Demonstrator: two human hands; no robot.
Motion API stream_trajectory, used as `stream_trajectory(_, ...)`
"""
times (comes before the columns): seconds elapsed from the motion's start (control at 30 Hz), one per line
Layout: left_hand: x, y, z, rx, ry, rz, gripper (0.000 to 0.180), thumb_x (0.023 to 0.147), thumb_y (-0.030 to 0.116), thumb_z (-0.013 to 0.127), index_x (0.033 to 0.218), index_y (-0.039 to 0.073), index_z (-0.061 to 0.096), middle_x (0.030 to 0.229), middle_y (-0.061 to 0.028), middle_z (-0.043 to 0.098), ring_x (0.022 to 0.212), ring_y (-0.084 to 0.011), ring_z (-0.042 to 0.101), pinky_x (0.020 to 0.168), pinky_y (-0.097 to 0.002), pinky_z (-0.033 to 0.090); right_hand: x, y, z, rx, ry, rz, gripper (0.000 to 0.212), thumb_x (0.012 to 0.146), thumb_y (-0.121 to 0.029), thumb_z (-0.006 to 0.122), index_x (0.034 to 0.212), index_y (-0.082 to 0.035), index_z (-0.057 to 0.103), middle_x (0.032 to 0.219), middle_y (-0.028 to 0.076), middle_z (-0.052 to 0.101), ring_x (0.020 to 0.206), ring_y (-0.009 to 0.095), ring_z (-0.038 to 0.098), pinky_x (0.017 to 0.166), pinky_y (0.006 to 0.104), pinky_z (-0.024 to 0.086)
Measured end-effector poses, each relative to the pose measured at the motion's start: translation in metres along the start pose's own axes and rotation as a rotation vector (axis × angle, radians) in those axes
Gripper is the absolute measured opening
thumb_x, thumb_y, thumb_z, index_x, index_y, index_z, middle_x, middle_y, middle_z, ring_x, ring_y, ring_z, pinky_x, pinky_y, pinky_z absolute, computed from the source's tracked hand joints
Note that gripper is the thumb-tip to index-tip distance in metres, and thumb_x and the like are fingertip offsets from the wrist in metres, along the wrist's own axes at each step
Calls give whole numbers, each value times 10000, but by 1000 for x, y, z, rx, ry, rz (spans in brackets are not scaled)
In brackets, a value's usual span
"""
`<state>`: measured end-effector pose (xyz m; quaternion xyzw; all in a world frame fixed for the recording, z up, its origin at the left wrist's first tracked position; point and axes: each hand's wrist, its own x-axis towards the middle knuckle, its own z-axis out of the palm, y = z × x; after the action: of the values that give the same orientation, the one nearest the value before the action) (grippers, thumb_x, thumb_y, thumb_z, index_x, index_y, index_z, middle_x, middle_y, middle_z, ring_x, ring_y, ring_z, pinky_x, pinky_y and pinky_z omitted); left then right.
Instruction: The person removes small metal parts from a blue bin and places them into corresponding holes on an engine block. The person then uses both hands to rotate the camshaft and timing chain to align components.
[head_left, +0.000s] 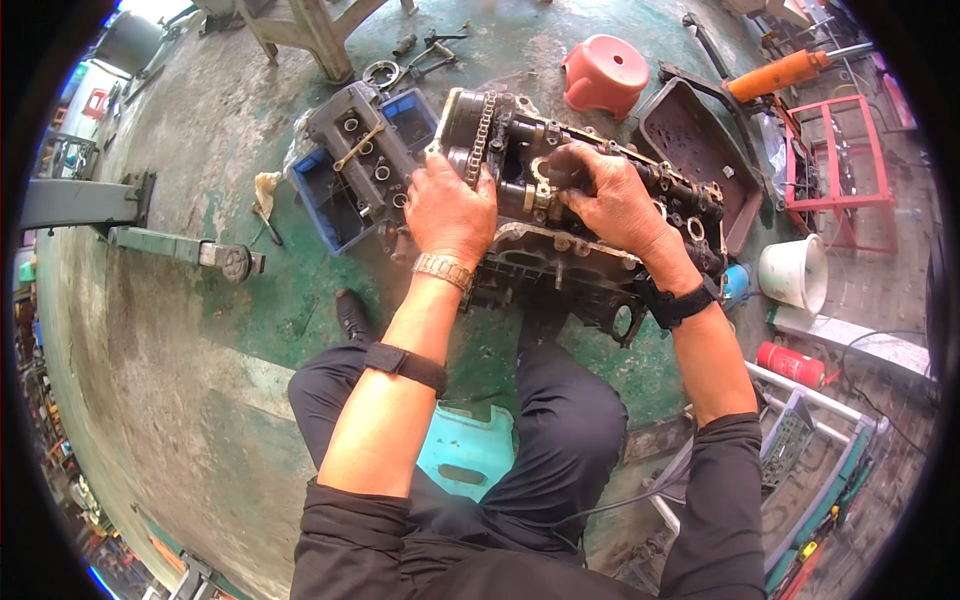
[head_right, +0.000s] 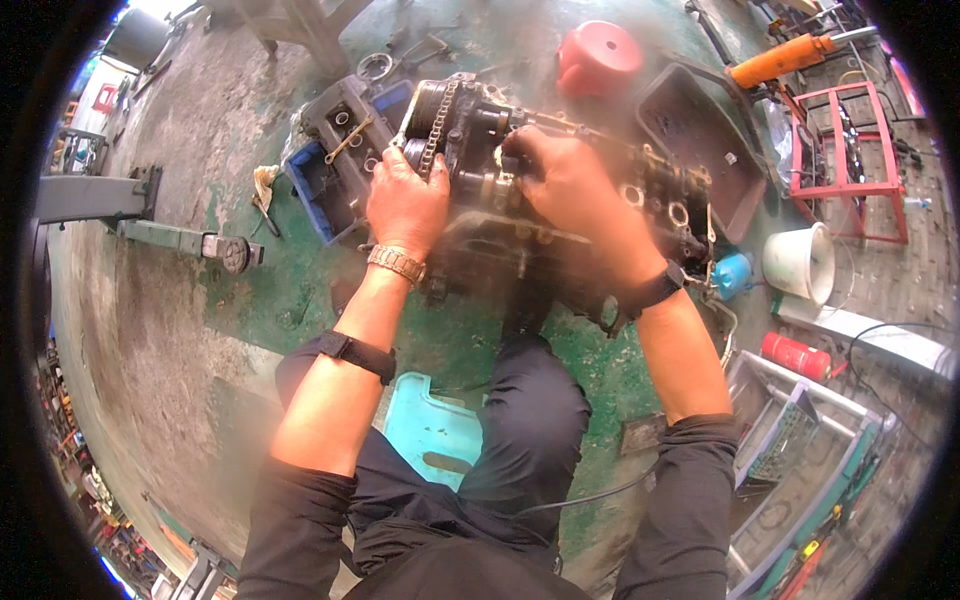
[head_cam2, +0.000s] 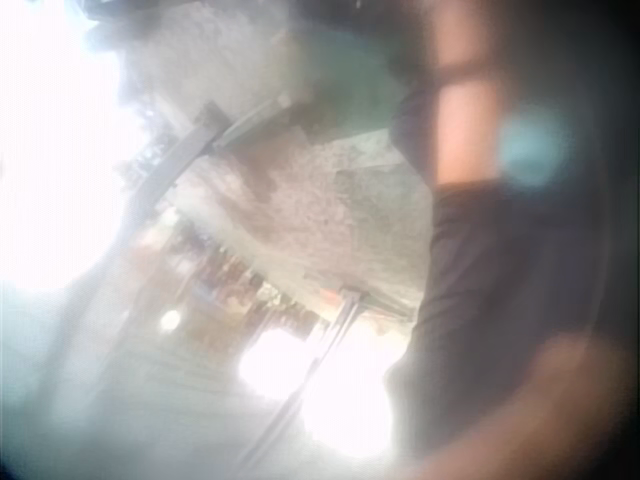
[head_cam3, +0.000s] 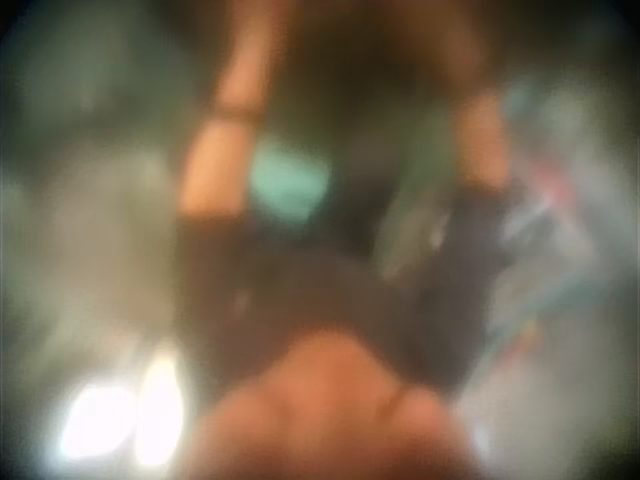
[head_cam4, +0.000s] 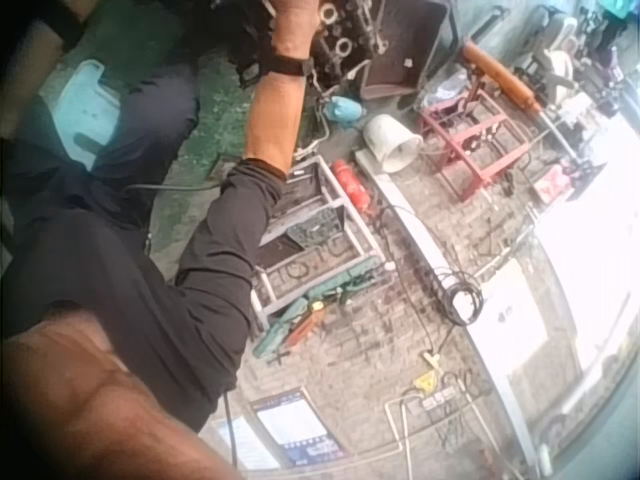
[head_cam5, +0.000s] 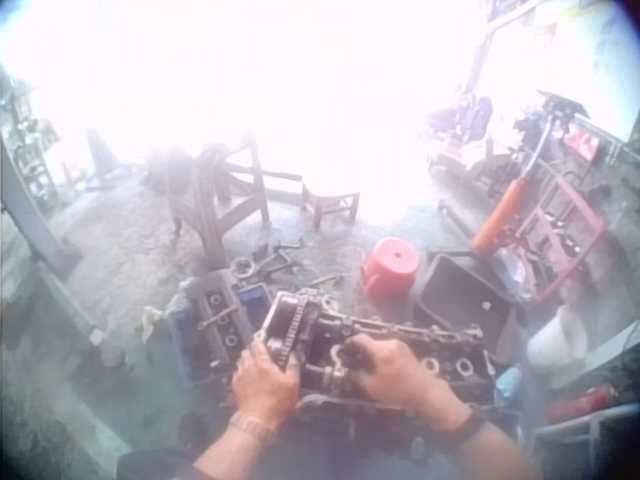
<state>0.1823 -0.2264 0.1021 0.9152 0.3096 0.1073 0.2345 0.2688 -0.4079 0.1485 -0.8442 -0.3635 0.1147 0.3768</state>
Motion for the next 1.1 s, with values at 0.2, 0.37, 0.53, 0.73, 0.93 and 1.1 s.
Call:
stream_trajectory(0.2, 0, 1, -2, -5, -12, -2, 596, 856, 428, 600, 1192, -51, 488, 1047, -261, 602, 963, -413, 611, 818, -479, 502, 1, -4, 3, -295, -47, -182, 357, 710, 47, 623, 1051, -59, 638, 1024, 133, 679, 929, 343, 641, 804, 394, 529)
stream_trajectory(0.37, 0, 1, -1, 0, -6, 2, 602, 857, 430, 599, 1201, -51, 482, 1048, -262, 601, 964, -414, 610, 821, -481, 502, -3, -8, 3, -414, -167, -224, 380, 673, 36, 611, 1033, -76, 653, 1157, 117, 648, 955, 341, 625, 822, 411, 527)
stream_trajectory(0.53, 0, 1, 0, -19, -22, -21, 586, 836, 410, 651, 1187, -25, 473, 1024, -229, 589, 982, -400, 598, 866, -470, 477, -4, -16, 0, -386, -201, -255, 340, 701, -12, 641, 1035, -71, 670, 1216, 118, 620, 958, 345, 617, 844, 417, 519)
stream_trajectory(0.73, 0, 1, 1, -8, -18, -18, 589, 834, 408, 654, 1187, -28, 473, 1020, -226, 592, 981, -397, 599, 863, -469, 478, -6, -18, 1, -387, -217, -230, 316, 729, -66, 674, 1045, -62, 676, 1179, 134, 639, 966, 341, 624, 869, 421, 508)
stream_trajectory(0.93, 0, 0, 1, -6, 5, 5, 591, 853, 424, 612, 1194, -42, 484, 1041, -260, 604, 959, -415, 611, 815, -486, 503, -6, -14, 9, -365, -88, -176, 371, 742, -121, 703, 1101, -42, 654, 1141, 172, 645, 975, 352, 625, 859, 420, 510)
stream_trajectory(1.1, 0, 0, 1, 2, 6, 3, 589, 855, 423, 611, 1194, -42, 483, 1043, -260, 603, 960, -415, 611, 811, -484, 505, -8, -11, 12, -282, 8, -64, 455, 729, -182, 750, 1143, -30, 639, 1100, 176, 644, 951, 359, 630, 836, 416, 513)
